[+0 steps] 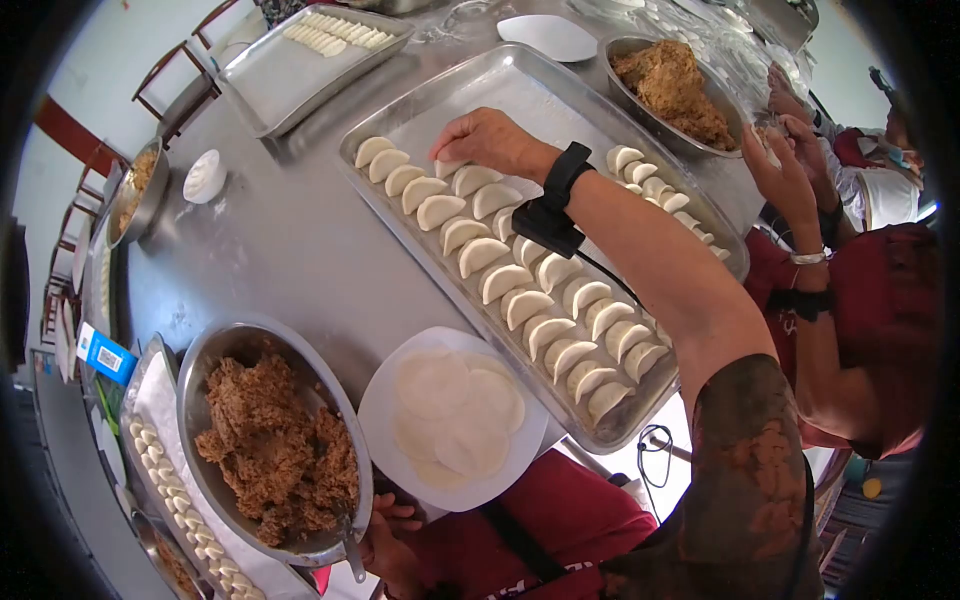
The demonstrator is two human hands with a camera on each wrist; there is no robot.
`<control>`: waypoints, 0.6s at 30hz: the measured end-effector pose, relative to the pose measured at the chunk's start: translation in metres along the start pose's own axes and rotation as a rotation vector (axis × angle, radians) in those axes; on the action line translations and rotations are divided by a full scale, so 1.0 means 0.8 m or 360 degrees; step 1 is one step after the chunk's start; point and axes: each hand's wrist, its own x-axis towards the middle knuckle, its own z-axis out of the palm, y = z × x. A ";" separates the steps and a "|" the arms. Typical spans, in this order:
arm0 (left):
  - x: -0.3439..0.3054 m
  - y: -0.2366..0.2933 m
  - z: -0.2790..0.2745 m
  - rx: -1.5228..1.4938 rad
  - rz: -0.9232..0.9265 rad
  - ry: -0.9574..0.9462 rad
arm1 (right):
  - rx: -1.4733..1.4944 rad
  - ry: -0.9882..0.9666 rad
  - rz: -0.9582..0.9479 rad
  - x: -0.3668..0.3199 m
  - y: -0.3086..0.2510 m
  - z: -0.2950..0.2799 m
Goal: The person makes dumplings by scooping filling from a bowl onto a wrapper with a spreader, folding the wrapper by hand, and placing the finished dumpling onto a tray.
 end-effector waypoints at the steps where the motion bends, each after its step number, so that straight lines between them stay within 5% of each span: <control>1: 0.001 -0.002 -0.003 -0.0002 0.0007 -0.0010 | -0.0012 -0.0005 -0.0012 -0.001 0.000 0.000; 7: -0.007 0.034 0.017 0.0028 -0.0189 -0.0040 | 0.0013 0.0000 -0.0049 -0.001 0.009 0.002; 18: -0.002 0.045 0.027 -0.0060 0.0104 -0.0174 | -0.0310 0.0209 -0.0122 -0.015 0.002 0.005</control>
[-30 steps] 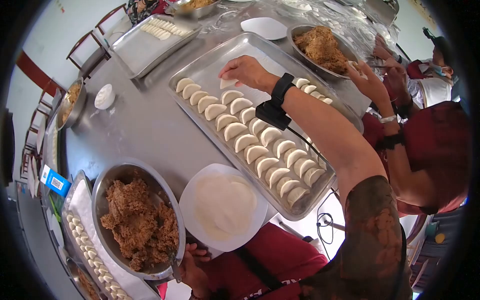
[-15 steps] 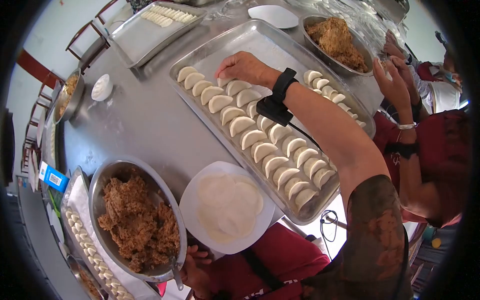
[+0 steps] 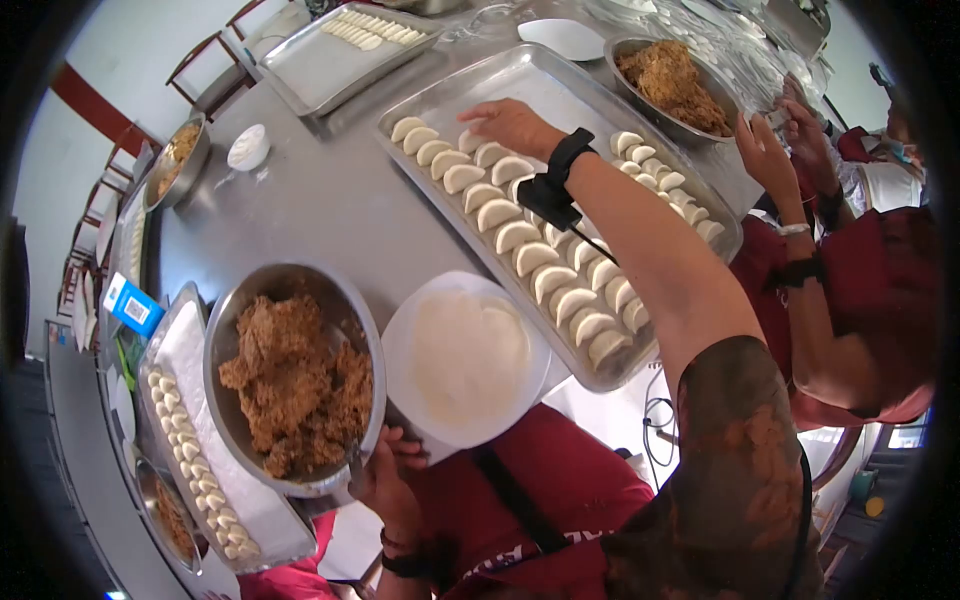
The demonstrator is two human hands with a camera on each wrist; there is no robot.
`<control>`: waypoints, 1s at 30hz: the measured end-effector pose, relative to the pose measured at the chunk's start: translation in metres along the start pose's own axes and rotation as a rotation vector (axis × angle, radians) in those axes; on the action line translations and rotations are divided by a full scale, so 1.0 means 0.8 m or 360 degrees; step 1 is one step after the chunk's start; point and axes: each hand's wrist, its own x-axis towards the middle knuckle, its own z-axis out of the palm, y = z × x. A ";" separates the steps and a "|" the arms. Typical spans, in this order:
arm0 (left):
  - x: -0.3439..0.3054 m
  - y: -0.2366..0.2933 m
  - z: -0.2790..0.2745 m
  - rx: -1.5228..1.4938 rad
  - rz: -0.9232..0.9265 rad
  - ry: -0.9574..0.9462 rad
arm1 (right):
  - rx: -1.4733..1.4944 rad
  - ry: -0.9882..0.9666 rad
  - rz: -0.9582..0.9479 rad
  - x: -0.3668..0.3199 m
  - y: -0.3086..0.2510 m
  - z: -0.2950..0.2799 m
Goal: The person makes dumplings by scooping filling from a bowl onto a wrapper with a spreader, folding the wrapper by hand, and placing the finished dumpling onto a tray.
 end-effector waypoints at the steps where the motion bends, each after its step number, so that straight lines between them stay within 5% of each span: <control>1: 0.001 -0.002 -0.001 -0.0028 0.0017 -0.0024 | -0.0067 0.0038 0.0009 -0.006 -0.003 -0.002; 5: 0.004 -0.006 -0.008 -0.0063 0.0009 -0.0141 | -0.0224 0.0056 -0.0010 -0.054 -0.054 -0.005; 11: 0.006 -0.001 -0.005 -0.0170 -0.0021 -0.0168 | -0.0317 -0.0328 -0.0205 -0.191 -0.144 0.055; 14: 0.007 -0.009 -0.009 -0.0259 0.0002 -0.0196 | -0.0748 -0.0036 -0.0574 -0.253 -0.143 0.099; 20: 0.007 -0.006 -0.011 -0.0184 -0.0058 -0.0219 | -0.1226 0.0543 -0.0775 -0.248 -0.117 0.136; 30: 0.012 -0.021 -0.010 -0.0299 0.0012 -0.0230 | -0.1157 0.0297 -0.0261 -0.224 -0.136 0.148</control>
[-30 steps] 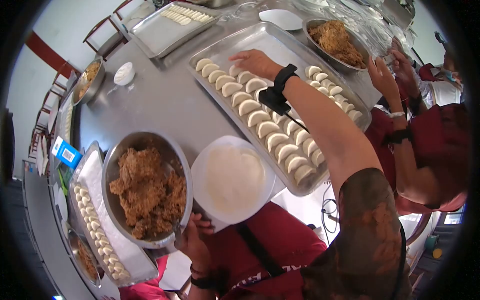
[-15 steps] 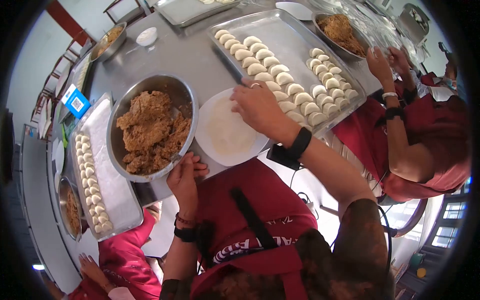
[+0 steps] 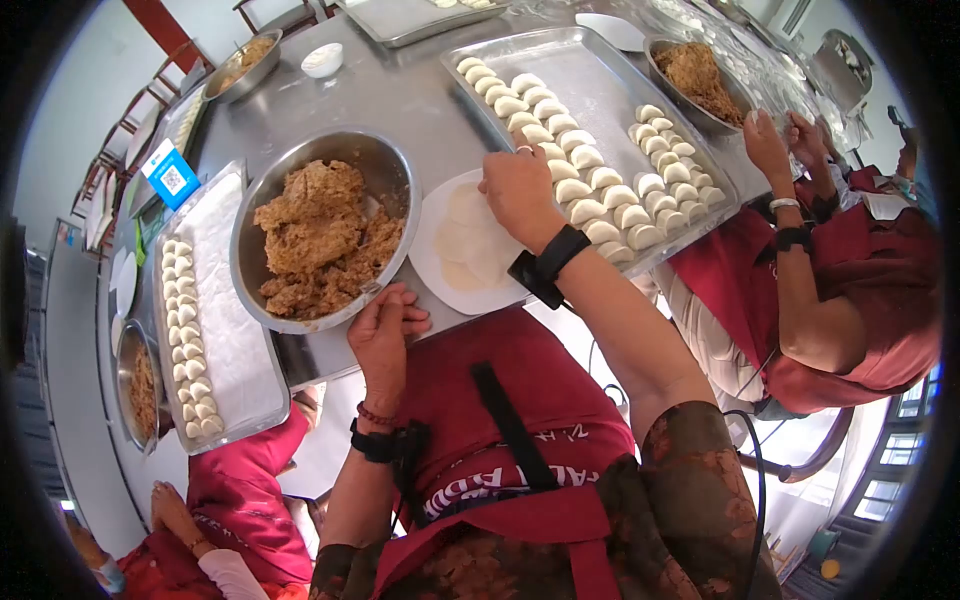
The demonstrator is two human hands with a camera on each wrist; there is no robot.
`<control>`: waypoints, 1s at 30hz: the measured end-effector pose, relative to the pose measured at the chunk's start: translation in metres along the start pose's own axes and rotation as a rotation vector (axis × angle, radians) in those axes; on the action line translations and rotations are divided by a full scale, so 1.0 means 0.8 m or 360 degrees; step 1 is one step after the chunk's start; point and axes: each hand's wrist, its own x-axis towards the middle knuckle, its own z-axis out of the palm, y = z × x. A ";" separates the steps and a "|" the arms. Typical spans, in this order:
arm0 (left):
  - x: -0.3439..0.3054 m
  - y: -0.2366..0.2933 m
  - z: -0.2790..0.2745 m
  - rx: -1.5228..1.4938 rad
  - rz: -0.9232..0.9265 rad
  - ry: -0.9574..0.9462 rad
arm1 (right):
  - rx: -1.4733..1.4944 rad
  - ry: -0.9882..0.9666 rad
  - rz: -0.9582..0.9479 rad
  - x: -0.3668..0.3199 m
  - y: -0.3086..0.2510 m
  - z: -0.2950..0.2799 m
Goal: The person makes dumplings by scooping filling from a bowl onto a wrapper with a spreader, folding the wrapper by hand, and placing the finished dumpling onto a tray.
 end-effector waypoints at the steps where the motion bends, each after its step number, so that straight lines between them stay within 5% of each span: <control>1: 0.000 0.002 0.000 0.0015 -0.0005 -0.0004 | 0.0044 -0.0001 -0.0003 -0.001 0.004 0.001; 5: 0.001 -0.002 -0.006 0.0039 0.0013 -0.0044 | 0.0153 0.0306 -0.0261 -0.013 -0.007 -0.014; 14: -0.040 0.042 0.005 -0.0151 -0.0214 -0.0180 | 0.1459 -0.0013 0.0304 -0.101 -0.060 -0.095; 21: -0.058 0.058 0.011 -0.0587 -0.0287 -0.0355 | 0.2458 -0.0681 0.0734 -0.142 -0.087 -0.092; 30: -0.074 0.059 -0.005 -0.0522 -0.0278 -0.0125 | 0.2467 -0.0876 0.0736 -0.158 -0.111 -0.092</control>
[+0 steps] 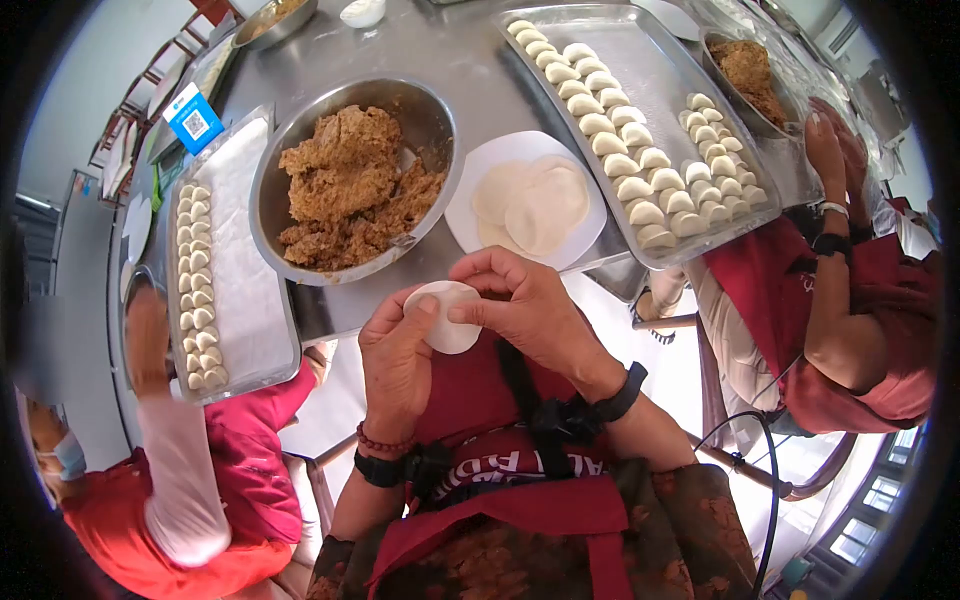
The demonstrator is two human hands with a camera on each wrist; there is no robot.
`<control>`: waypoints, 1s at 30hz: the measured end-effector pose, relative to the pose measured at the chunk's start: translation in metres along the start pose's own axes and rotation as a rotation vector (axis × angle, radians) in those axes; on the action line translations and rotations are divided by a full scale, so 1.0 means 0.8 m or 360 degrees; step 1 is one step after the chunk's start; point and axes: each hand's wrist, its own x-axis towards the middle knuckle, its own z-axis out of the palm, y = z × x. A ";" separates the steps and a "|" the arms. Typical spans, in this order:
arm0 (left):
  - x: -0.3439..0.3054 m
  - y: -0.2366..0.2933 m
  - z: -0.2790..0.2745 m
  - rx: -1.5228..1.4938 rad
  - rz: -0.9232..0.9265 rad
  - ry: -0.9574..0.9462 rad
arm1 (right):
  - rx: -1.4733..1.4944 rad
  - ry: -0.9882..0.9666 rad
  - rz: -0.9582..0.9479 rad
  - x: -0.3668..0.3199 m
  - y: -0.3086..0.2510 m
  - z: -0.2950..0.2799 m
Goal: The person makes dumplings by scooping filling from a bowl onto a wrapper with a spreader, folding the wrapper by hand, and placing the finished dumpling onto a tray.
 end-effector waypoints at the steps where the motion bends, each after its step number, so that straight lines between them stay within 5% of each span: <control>1: -0.001 -0.002 -0.001 0.0015 0.0019 0.0018 | -0.0057 -0.0014 -0.0011 0.001 0.004 0.000; 16: -0.008 0.003 0.000 0.0140 0.0119 0.0065 | -0.0579 0.0062 -0.0197 -0.001 0.017 0.008; 30: -0.012 0.004 -0.006 0.0418 0.0150 0.0139 | -0.0260 -0.0050 0.0003 0.000 0.020 0.009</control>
